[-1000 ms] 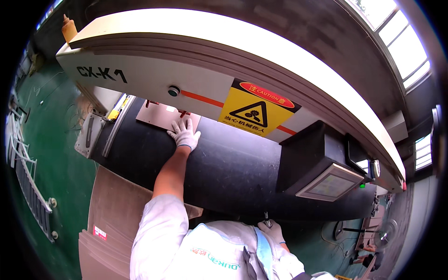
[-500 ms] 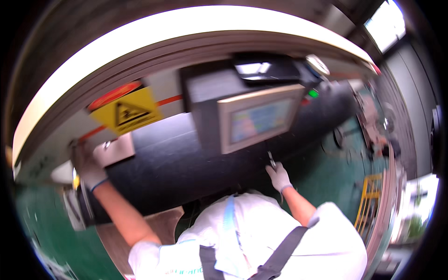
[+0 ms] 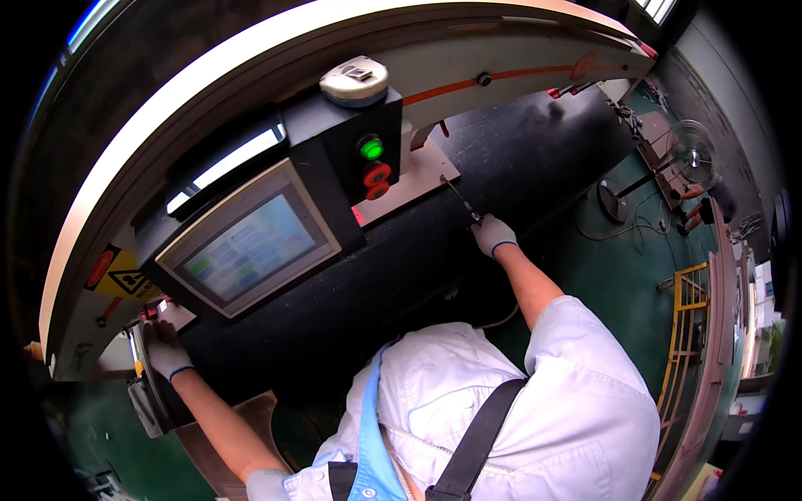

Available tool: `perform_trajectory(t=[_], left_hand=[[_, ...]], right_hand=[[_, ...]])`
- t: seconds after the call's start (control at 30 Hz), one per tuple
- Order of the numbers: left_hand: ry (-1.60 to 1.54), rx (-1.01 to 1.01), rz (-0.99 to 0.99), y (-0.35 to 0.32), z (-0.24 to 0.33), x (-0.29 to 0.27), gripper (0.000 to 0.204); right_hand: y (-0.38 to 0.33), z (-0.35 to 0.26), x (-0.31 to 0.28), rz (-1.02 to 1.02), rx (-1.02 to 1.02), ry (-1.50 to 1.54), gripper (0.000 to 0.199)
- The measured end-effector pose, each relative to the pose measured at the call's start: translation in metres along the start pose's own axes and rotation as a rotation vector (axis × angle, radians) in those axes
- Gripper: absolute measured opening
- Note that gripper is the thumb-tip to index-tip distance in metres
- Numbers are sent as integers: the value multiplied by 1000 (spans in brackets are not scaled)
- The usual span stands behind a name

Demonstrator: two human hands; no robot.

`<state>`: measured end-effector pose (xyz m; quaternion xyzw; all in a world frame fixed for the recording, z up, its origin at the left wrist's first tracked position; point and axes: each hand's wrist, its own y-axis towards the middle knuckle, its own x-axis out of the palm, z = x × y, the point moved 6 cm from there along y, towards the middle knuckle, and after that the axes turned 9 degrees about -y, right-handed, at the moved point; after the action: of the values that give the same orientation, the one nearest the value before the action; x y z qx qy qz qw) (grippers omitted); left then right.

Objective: The person takes wood panels from a stack, places them individually into an industrial edging or finishing machine, and then collects processed panels and carries them to another table.

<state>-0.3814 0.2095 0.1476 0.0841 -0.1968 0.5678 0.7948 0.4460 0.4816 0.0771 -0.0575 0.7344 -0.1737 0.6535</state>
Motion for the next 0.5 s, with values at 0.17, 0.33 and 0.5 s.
perform_trajectory(t=[0.17,0.33,0.5], left_hand=[[-149,-457,-847,-119,-164,-1,44],[-44,-716,-533,-253,-246,110,30],[237,-667,-467,-246,-250,100,20]], right_hand=[[42,1,-22,-102,-187,-49,47],[51,30,-31,-139,-272,-113,42],[-36,29,-15,-296,-461,-103,38]])
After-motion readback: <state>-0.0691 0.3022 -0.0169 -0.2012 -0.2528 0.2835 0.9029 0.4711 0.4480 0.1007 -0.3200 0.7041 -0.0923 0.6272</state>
